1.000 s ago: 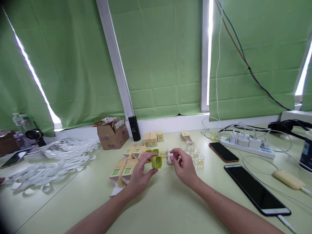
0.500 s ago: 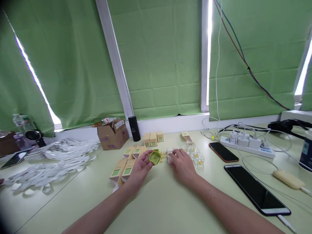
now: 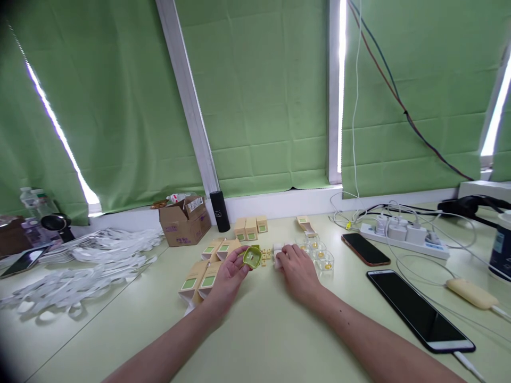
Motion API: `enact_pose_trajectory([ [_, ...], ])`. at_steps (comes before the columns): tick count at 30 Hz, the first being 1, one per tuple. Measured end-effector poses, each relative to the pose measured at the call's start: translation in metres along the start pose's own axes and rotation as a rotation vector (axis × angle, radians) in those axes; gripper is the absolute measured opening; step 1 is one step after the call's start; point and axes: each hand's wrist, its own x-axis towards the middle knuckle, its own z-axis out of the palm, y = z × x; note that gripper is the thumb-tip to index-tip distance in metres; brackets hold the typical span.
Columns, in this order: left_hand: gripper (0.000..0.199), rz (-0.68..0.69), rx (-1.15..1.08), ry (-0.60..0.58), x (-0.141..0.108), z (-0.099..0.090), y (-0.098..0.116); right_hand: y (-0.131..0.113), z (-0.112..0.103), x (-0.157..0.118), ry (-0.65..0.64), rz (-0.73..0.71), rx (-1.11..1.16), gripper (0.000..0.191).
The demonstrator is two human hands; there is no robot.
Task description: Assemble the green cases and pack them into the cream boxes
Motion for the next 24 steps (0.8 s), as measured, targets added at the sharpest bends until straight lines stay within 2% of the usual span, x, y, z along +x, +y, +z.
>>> enact_pose_trajectory([
  [2, 0.063, 0.004, -0.005, 0.028, 0.000, 0.000, 0.002, -0.001, -0.001, 0.000, 0.049, 0.069, 0.222, 0.021],
  [5, 0.062, 0.000, -0.043, 0.065, 0.000, 0.001, 0.005, -0.005, -0.005, 0.002, 0.075, 0.231, 0.706, 0.016],
  [9, 0.061, -0.019, -0.089, 0.094, 0.001, 0.001, 0.006, -0.017, -0.014, 0.005, -0.005, 0.488, 1.380, 0.042],
  [11, 0.061, -0.029, -0.082, 0.106, 0.001, 0.001, 0.006, -0.024, -0.019, 0.005, -0.025, 0.564, 1.603, 0.046],
  [16, 0.061, -0.035, -0.039, 0.111, 0.000, 0.002, 0.006, -0.033, -0.029, 0.004, -0.065, 0.617, 1.802, 0.043],
  [24, 0.058, 0.004, 0.069, 0.092, -0.001, 0.002, 0.005, -0.036, -0.039, 0.004, -0.006, 0.569, 1.813, 0.042],
])
